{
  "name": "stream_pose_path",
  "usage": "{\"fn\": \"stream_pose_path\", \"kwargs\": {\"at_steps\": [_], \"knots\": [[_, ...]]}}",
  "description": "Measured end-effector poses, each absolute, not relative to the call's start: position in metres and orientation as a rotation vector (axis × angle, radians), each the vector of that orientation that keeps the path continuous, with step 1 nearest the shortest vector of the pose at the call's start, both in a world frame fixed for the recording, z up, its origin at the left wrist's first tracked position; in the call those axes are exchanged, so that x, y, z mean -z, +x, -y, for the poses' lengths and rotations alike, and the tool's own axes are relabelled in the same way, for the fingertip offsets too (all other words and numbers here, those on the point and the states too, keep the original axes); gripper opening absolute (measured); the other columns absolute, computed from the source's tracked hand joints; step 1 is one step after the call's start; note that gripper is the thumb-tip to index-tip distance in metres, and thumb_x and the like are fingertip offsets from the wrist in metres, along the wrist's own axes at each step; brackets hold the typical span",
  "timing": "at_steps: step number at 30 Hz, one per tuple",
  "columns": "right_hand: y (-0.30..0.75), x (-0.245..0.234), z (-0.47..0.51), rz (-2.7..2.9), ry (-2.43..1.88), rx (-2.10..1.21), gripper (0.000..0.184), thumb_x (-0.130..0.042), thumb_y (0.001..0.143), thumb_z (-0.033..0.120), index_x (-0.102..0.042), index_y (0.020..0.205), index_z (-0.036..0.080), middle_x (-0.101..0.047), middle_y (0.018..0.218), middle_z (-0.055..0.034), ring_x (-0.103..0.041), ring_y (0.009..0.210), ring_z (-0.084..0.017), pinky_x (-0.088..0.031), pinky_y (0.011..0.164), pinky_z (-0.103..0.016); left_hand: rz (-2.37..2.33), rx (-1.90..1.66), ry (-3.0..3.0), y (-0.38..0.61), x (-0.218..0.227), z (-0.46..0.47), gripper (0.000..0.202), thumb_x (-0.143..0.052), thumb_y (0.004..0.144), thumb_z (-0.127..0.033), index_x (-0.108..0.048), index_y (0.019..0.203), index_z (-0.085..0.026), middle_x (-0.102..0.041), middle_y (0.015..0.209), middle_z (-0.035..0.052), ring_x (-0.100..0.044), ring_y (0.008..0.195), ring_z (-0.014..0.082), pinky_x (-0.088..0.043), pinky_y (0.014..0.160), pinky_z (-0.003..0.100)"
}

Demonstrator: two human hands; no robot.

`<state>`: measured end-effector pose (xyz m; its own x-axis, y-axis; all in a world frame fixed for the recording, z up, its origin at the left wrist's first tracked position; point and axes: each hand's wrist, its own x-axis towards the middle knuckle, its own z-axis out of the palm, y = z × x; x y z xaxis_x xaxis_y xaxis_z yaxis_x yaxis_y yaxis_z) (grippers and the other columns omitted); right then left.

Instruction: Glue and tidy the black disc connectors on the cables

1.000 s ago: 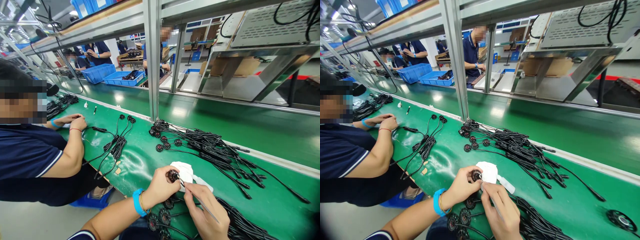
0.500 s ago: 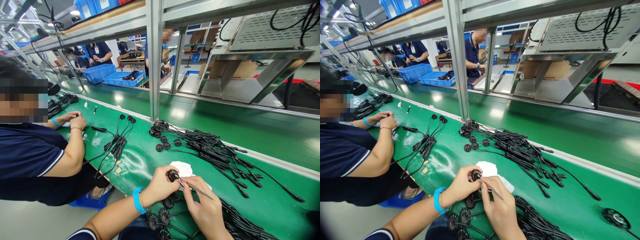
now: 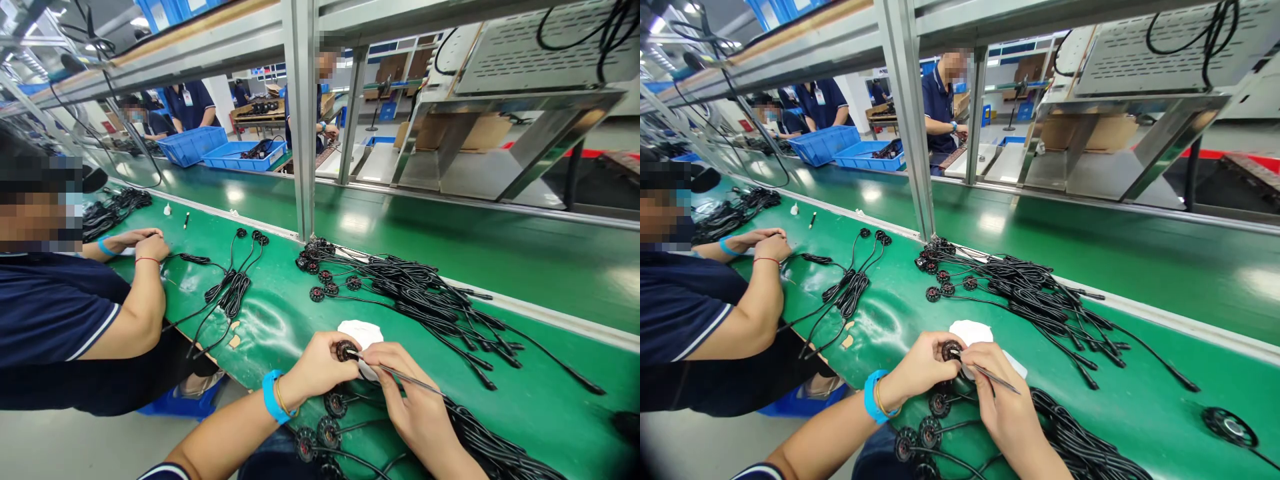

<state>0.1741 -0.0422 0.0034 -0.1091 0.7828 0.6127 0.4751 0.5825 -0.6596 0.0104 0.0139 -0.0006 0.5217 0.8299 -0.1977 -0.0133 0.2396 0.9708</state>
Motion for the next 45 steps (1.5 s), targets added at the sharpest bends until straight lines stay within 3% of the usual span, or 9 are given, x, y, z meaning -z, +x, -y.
{"fn": "stream_pose_path", "kwargs": {"at_steps": [10,15,20,27,33,35,39,45], "knots": [[0.177,0.000,0.042,1.837,-1.011,-0.430,0.030,-0.045,0.094,0.003,-0.058,0.108,0.025,-0.064,0.098,-0.0042,-0.065,0.094,-0.012,-0.054,0.082,-0.022,-0.838,-0.664,1.217,0.010,-0.002,-0.015,0.022,-0.067,0.060,-0.006,-0.073,0.081,-0.009,-0.056,0.066,-0.0028,-0.044,0.063,0.0093,-0.034,0.058,0.021],[0.185,-0.007,0.045,2.076,-1.069,-0.464,0.030,-0.041,0.096,0.005,-0.058,0.112,0.024,-0.066,0.109,-0.0061,-0.065,0.104,-0.014,-0.054,0.087,-0.025,-0.870,-0.644,1.271,0.007,0.002,-0.014,0.022,-0.066,0.059,-0.007,-0.070,0.080,-0.010,-0.054,0.065,-0.0038,-0.042,0.063,0.0093,-0.034,0.057,0.020],[0.177,-0.018,0.042,2.288,-1.112,-0.244,0.022,-0.041,0.099,0.016,-0.062,0.101,0.022,-0.068,0.097,-0.0053,-0.066,0.087,-0.016,-0.055,0.074,-0.028,-0.889,-0.654,1.455,0.005,0.008,-0.011,0.022,-0.068,0.060,-0.010,-0.071,0.082,-0.012,-0.060,0.073,-0.0010,-0.049,0.071,0.0132,-0.040,0.063,0.022],[0.190,-0.018,0.046,1.786,-1.110,-0.326,0.017,-0.050,0.097,0.014,-0.063,0.102,0.023,-0.067,0.098,-0.0046,-0.068,0.091,-0.014,-0.057,0.078,-0.023,-0.934,-0.640,1.295,0.012,0.000,-0.013,0.032,-0.064,0.062,-0.008,-0.070,0.093,-0.009,-0.051,0.066,-0.0036,-0.040,0.058,0.0080,-0.031,0.052,0.020],[0.196,-0.006,0.056,1.414,-1.328,-0.268,0.008,-0.059,0.095,0.023,-0.066,0.097,0.023,-0.070,0.094,-0.0018,-0.071,0.073,-0.013,-0.060,0.065,-0.022,-0.956,-0.694,1.238,0.012,0.000,-0.013,0.033,-0.066,0.063,-0.011,-0.069,0.096,-0.009,-0.048,0.066,-0.0037,-0.037,0.057,0.0077,-0.030,0.052,0.021],[0.189,-0.005,0.057,1.462,-1.336,-0.196,0.007,-0.061,0.094,0.025,-0.067,0.098,0.023,-0.071,0.092,-0.0015,-0.072,0.074,-0.014,-0.060,0.070,-0.023,-0.977,-0.699,1.247,0.012,0.000,-0.013,0.033,-0.066,0.064,-0.012,-0.069,0.096,-0.009,-0.047,0.066,-0.0040,-0.036,0.056,0.0076,-0.030,0.051,0.021],[0.175,-0.005,0.057,1.594,-1.220,-0.018,0.010,-0.063,0.091,0.017,-0.066,0.100,0.021,-0.073,0.091,-0.0028,-0.072,0.083,-0.017,-0.060,0.081,-0.028,-1.029,-0.703,1.295,0.013,-0.001,-0.012,0.032,-0.066,0.064,-0.011,-0.069,0.096,-0.010,-0.046,0.063,-0.0050,-0.035,0.056,0.0079,-0.031,0.051,0.021],[0.163,0.007,0.060,1.707,-1.150,0.137,0.026,-0.068,0.084,0.004,-0.063,0.107,0.017,-0.073,0.090,-0.0047,-0.072,0.081,-0.017,-0.059,0.079,-0.029,-1.134,-0.768,1.396,0.015,-0.003,-0.008,0.030,-0.068,0.066,-0.012,-0.071,0.096,-0.012,-0.055,0.070,-0.0017,-0.044,0.057,0.0093,-0.039,0.053,0.021]]}}
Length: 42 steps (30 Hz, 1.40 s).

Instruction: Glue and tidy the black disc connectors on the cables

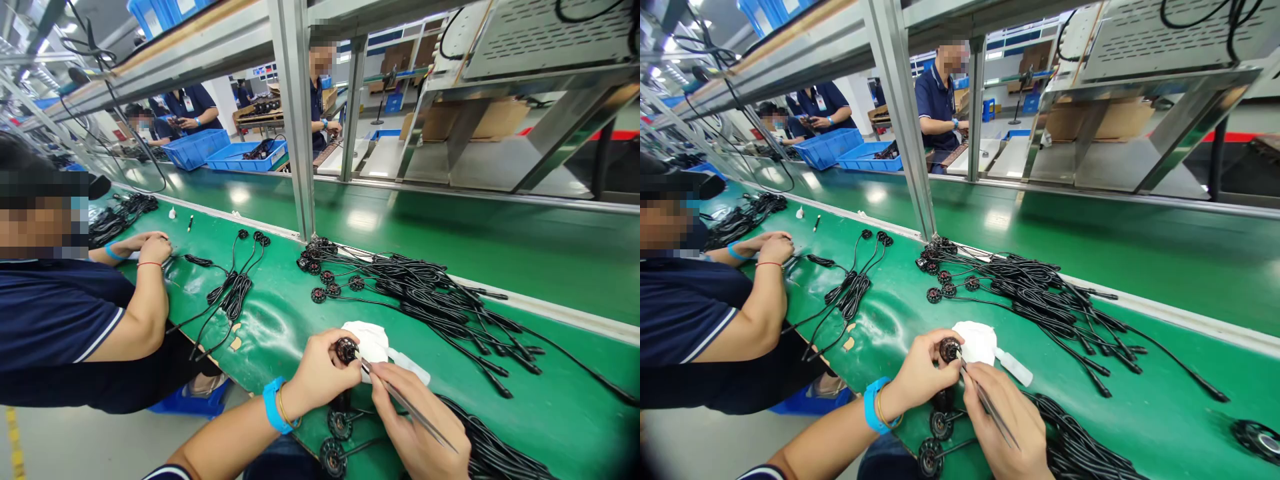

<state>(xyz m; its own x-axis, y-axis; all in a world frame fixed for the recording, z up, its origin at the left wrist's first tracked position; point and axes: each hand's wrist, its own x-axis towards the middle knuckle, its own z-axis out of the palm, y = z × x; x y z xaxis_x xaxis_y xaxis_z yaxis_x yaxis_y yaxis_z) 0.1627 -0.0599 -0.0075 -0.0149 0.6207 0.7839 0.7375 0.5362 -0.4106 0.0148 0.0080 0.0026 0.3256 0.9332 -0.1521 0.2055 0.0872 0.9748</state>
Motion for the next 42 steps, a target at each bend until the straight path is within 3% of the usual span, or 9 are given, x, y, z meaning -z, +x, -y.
{"fn": "stream_pose_path", "kwargs": {"at_steps": [6,17,24,30,34,42], "knots": [[0.155,0.008,0.060,1.665,-1.230,0.288,0.027,-0.070,0.083,0.006,-0.063,0.107,0.016,-0.074,0.088,-0.0048,-0.072,0.075,-0.016,-0.059,0.076,-0.028,-1.149,-0.812,1.421,0.015,-0.002,-0.005,0.029,-0.069,0.066,-0.012,-0.072,0.095,-0.014,-0.059,0.074,-0.0005,-0.047,0.058,0.0097,-0.040,0.053,0.021],[0.162,-0.004,0.045,1.768,-1.226,0.028,0.013,-0.055,0.093,0.012,-0.059,0.104,0.019,-0.069,0.090,-0.0033,-0.070,0.079,-0.014,-0.056,0.075,-0.026,-1.107,-0.787,1.476,0.013,-0.003,-0.007,0.027,-0.066,0.064,-0.009,-0.071,0.090,-0.012,-0.057,0.071,-0.0012,-0.045,0.060,0.0099,-0.038,0.055,0.021],[0.166,-0.007,0.040,2.023,-1.142,-0.056,0.022,-0.049,0.094,0.009,-0.059,0.110,0.019,-0.069,0.097,-0.0062,-0.069,0.085,-0.016,-0.057,0.074,-0.028,-1.034,-0.719,1.505,0.008,0.004,-0.008,0.020,-0.069,0.067,-0.015,-0.072,0.087,-0.013,-0.057,0.072,-0.0001,-0.046,0.065,0.0116,-0.038,0.057,0.021],[0.173,-0.009,0.043,1.769,-1.223,-0.051,0.009,-0.055,0.094,0.015,-0.060,0.099,0.020,-0.070,0.091,-0.0034,-0.070,0.079,-0.015,-0.056,0.073,-0.025,-0.938,-0.710,1.263,0.013,0.001,-0.013,0.022,-0.065,0.063,-0.008,-0.072,0.084,-0.010,-0.054,0.064,-0.0035,-0.042,0.059,0.0089,-0.033,0.056,0.021],[0.177,-0.015,0.045,1.677,-1.261,-0.115,0.009,-0.053,0.095,0.015,-0.060,0.097,0.021,-0.069,0.089,-0.0018,-0.068,0.073,-0.013,-0.055,0.067,-0.024,-0.888,-0.698,1.190,0.014,0.001,-0.014,0.023,-0.063,0.063,-0.005,-0.073,0.083,-0.010,-0.054,0.063,-0.0041,-0.042,0.059,0.0084,-0.032,0.056,0.021],[0.171,-0.011,0.042,1.812,-1.128,-0.188,0.017,-0.051,0.095,0.009,-0.058,0.105,0.020,-0.066,0.095,-0.0047,-0.067,0.087,-0.013,-0.055,0.077,-0.024,-0.879,-0.671,1.196,0.011,-0.002,-0.015,0.029,-0.062,0.060,-0.004,-0.075,0.086,-0.008,-0.057,0.067,-0.0015,-0.045,0.062,0.0095,-0.034,0.058,0.021]]}}
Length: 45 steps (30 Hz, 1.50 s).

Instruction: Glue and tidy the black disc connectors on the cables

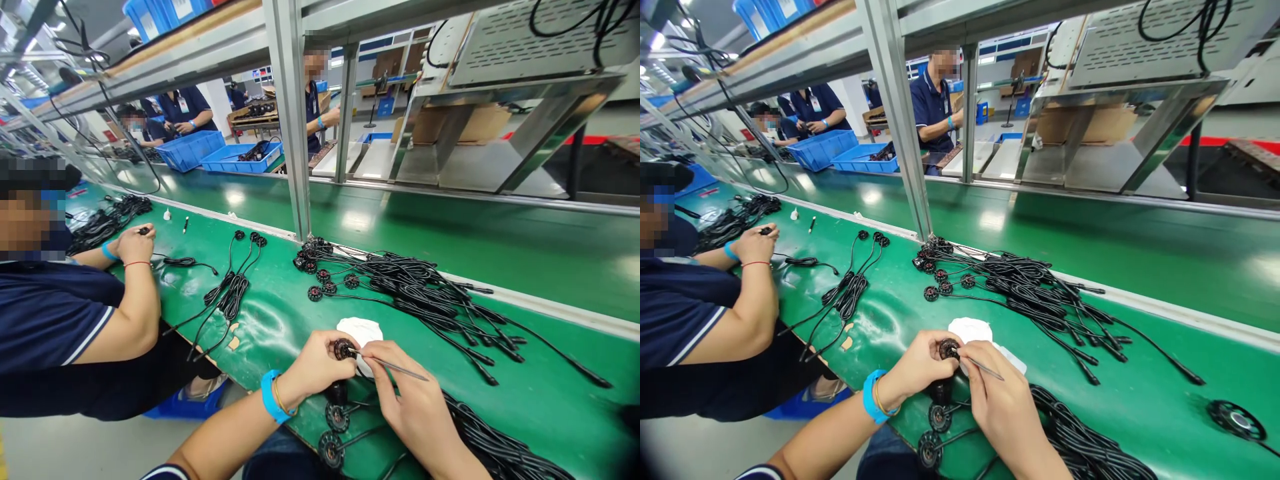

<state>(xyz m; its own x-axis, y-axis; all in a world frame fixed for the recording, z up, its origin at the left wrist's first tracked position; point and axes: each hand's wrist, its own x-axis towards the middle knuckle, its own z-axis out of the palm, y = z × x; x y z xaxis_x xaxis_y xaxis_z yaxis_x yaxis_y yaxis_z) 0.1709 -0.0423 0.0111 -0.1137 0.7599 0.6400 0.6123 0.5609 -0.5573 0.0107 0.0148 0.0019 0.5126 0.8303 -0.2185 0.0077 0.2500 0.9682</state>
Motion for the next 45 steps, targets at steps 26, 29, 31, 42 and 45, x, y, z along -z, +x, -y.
{"fn": "stream_pose_path", "kwargs": {"at_steps": [26,29,31,42,45], "knots": [[0.169,-0.034,0.033,2.454,-1.074,-0.085,0.020,-0.041,0.095,0.007,-0.054,0.086,0.019,-0.059,0.083,-0.0026,-0.054,0.072,-0.016,-0.042,0.059,-0.027,-0.816,-0.582,1.360,0.002,0.007,-0.017,0.017,-0.067,0.059,-0.006,-0.071,0.075,-0.009,-0.057,0.067,-0.0020,-0.046,0.068,0.0120,-0.037,0.062,0.022],[0.176,-0.036,0.028,2.375,-1.043,-0.257,0.022,-0.040,0.095,0.005,-0.056,0.096,0.020,-0.061,0.088,-0.0027,-0.056,0.075,-0.015,-0.045,0.062,-0.026,-0.797,-0.585,1.373,0.002,0.006,-0.018,0.021,-0.063,0.060,-0.004,-0.070,0.079,-0.009,-0.052,0.067,-0.0034,-0.042,0.065,0.0100,-0.034,0.059,0.022],[0.186,-0.039,0.029,2.192,-1.012,-0.444,0.022,-0.041,0.097,0.007,-0.057,0.104,0.022,-0.063,0.094,-0.0025,-0.060,0.082,-0.013,-0.049,0.071,-0.024,-0.807,-0.587,1.367,0.003,0.005,-0.019,0.025,-0.062,0.061,-0.004,-0.071,0.084,-0.009,-0.049,0.066,-0.0041,-0.038,0.062,0.0086,-0.030,0.056,0.021],[0.206,-0.031,0.046,1.669,-1.166,-0.492,0.012,-0.051,0.097,0.019,-0.062,0.099,0.024,-0.065,0.096,-0.0030,-0.065,0.089,-0.013,-0.054,0.077,-0.023,-0.845,-0.578,1.306,0.004,-0.002,-0.017,0.030,-0.065,0.061,-0.010,-0.070,0.090,-0.010,-0.048,0.070,-0.0024,-0.037,0.060,0.0083,-0.028,0.054,0.023],[0.200,-0.028,0.046,1.675,-1.156,-0.495,0.012,-0.053,0.096,0.018,-0.062,0.099,0.024,-0.066,0.095,-0.0026,-0.066,0.090,-0.014,-0.055,0.078,-0.023,-0.836,-0.569,1.301,0.004,-0.003,-0.017,0.029,-0.064,0.061,-0.009,-0.070,0.089,-0.010,-0.047,0.068,-0.0031,-0.036,0.060,0.0080,-0.026,0.053,0.023]]}}
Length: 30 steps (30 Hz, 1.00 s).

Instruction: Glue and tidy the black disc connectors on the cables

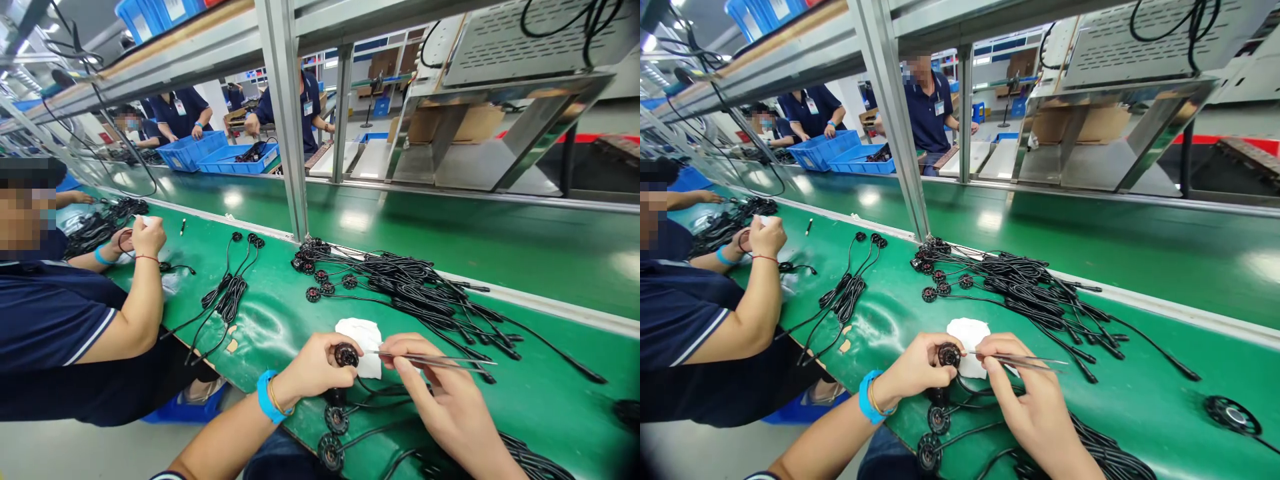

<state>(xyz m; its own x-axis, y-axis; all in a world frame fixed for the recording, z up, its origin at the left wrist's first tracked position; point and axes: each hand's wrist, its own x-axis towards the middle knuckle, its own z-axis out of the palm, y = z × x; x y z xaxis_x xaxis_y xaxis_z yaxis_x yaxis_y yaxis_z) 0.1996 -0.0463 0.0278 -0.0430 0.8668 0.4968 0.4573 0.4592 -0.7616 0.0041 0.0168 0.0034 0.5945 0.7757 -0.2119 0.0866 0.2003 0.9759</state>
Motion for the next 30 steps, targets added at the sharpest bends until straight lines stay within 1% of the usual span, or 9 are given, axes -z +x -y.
{"fn": "stream_pose_path", "kwargs": {"at_steps": [4,9,13,17,21,24,27,29,30], "knots": [[0.190,-0.022,0.045,1.786,-1.090,-0.496,0.017,-0.052,0.095,0.013,-0.060,0.104,0.025,-0.067,0.096,-0.0025,-0.067,0.092,-0.014,-0.055,0.082,-0.024,-0.780,-0.543,1.260,0.004,-0.001,-0.016,0.023,-0.061,0.062,-0.008,-0.069,0.084,-0.010,-0.045,0.066,-0.0038,-0.035,0.060,0.0081,-0.026,0.054,0.023],[0.186,-0.013,0.043,1.856,-1.041,-0.574,0.022,-0.047,0.096,0.010,-0.058,0.109,0.025,-0.067,0.100,-0.0049,-0.067,0.093,-0.015,-0.055,0.082,-0.027,-0.734,-0.513,1.235,0.002,0.005,-0.016,0.019,-0.061,0.063,-0.009,-0.069,0.081,-0.010,-0.043,0.066,-0.0043,-0.034,0.062,0.0086,-0.025,0.055,0.024],[0.185,-0.013,0.043,1.928,-1.064,-0.610,0.022,-0.042,0.097,0.011,-0.058,0.104,0.025,-0.067,0.099,-0.0047,-0.066,0.089,-0.014,-0.055,0.078,-0.026,-0.753,-0.485,1.281,0.002,0.006,-0.016,0.020,-0.059,0.061,-0.009,-0.068,0.079,-0.011,-0.042,0.065,-0.0051,-0.033,0.062,0.0088,-0.025,0.056,0.024],[0.180,-0.016,0.041,2.183,-1.076,-0.431,0.026,-0.035,0.096,0.006,-0.056,0.094,0.022,-0.064,0.090,-0.0029,-0.060,0.081,-0.014,-0.050,0.071,-0.028,-0.791,-0.480,1.343,0.001,0.007,-0.016,0.012,-0.062,0.057,-0.009,-0.060,0.068,-0.013,-0.038,0.062,-0.0074,-0.029,0.061,0.0083,-0.022,0.054,0.024],[0.174,-0.019,0.039,2.257,-1.132,-0.342,0.025,-0.034,0.096,0.006,-0.053,0.090,0.022,-0.058,0.082,-0.0013,-0.055,0.074,-0.015,-0.046,0.066,-0.028,-0.795,-0.492,1.376,0.003,0.007,-0.015,0.012,-0.062,0.056,-0.007,-0.054,0.063,-0.014,-0.036,0.061,-0.0078,-0.028,0.061,0.0080,-0.021,0.053,0.023],[0.183,-0.027,0.039,2.083,-1.059,-0.385,0.021,-0.036,0.099,0.011,-0.053,0.099,0.023,-0.062,0.094,-0.0044,-0.060,0.087,-0.015,-0.051,0.075,-0.028,-0.812,-0.518,1.384,0.006,0.005,-0.015,0.014,-0.060,0.059,-0.008,-0.061,0.073,-0.013,-0.038,0.063,-0.0069,-0.030,0.060,0.0078,-0.023,0.053,0.023],[0.212,-0.030,0.041,1.860,-1.177,-0.210,0.014,-0.041,0.100,0.018,-0.053,0.104,0.023,-0.063,0.102,-0.0078,-0.063,0.097,-0.017,-0.053,0.083,-0.030,-0.871,-0.540,1.389,0.007,0.003,-0.015,0.030,-0.063,0.061,-0.009,-0.069,0.090,-0.011,-0.043,0.064,-0.0056,-0.033,0.057,0.0076,-0.024,0.052,0.022],[0.237,-0.021,0.041,1.824,-1.435,0.002,0.012,-0.043,0.100,0.026,-0.054,0.102,0.022,-0.064,0.100,-0.0078,-0.065,0.090,-0.018,-0.053,0.077,-0.031,-0.892,-0.543,1.376,0.008,0.002,-0.015,0.034,-0.065,0.061,-0.009,-0.070,0.095,-0.011,-0.045,0.065,-0.0049,-0.034,0.056,0.0073,-0.025,0.051,0.022],[0.250,-0.013,0.040,1.852,-1.584,0.093,0.016,-0.042,0.100,0.029,-0.056,0.100,0.022,-0.065,0.097,-0.0079,-0.065,0.085,-0.019,-0.052,0.072,-0.031,-0.890,-0.544,1.363,0.007,0.001,-0.016,0.035,-0.066,0.062,-0.009,-0.071,0.096,-0.011,-0.046,0.066,-0.0046,-0.034,0.056,0.0072,-0.025,0.050,0.022]]}}
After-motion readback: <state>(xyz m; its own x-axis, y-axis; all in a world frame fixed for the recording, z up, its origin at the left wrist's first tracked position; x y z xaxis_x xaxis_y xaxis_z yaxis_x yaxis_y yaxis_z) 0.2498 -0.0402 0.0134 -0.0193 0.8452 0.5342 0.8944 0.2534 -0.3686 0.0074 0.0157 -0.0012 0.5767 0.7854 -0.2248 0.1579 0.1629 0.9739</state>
